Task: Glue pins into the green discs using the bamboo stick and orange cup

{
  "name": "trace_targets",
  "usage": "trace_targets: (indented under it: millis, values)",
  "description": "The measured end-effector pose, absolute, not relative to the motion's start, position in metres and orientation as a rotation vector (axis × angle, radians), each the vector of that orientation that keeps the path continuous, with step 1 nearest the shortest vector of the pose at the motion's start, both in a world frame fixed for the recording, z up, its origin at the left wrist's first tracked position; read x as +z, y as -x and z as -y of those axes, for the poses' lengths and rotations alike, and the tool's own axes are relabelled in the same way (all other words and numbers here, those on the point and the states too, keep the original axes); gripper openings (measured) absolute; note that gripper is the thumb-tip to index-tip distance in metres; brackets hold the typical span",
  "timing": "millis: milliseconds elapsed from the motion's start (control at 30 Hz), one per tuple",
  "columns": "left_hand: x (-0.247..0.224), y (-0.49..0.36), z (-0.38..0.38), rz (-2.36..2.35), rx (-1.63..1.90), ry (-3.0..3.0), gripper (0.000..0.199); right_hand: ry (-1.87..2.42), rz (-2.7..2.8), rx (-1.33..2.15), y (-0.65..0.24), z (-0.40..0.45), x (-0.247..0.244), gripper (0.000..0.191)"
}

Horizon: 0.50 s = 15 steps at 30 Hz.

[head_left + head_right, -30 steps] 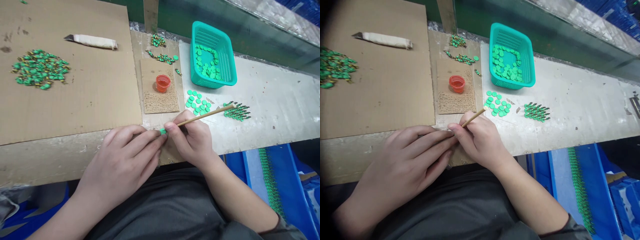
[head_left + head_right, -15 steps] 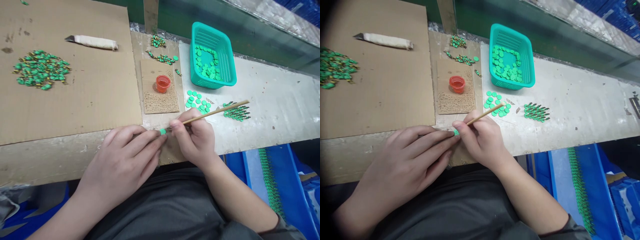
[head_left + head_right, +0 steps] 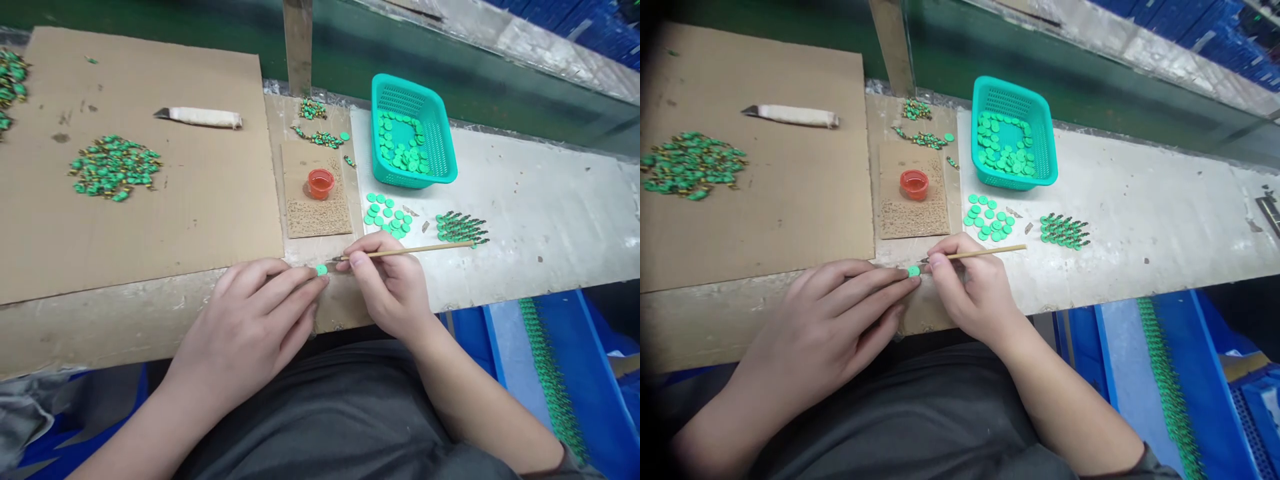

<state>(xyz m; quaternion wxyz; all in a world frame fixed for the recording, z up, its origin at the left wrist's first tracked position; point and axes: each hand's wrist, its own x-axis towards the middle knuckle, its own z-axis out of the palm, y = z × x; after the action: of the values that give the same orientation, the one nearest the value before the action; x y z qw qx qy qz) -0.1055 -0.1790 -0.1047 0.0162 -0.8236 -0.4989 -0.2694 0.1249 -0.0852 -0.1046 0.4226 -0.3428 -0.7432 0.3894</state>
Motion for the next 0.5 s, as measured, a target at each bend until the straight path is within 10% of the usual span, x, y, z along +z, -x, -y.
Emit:
trace_targets:
  millis: [500]
  values:
    - [-0.119,0.111,0.190,1.661,-0.901,2.554,0.041,0.910,1.622,1.012,-0.124,0.093,-0.103,0.016]
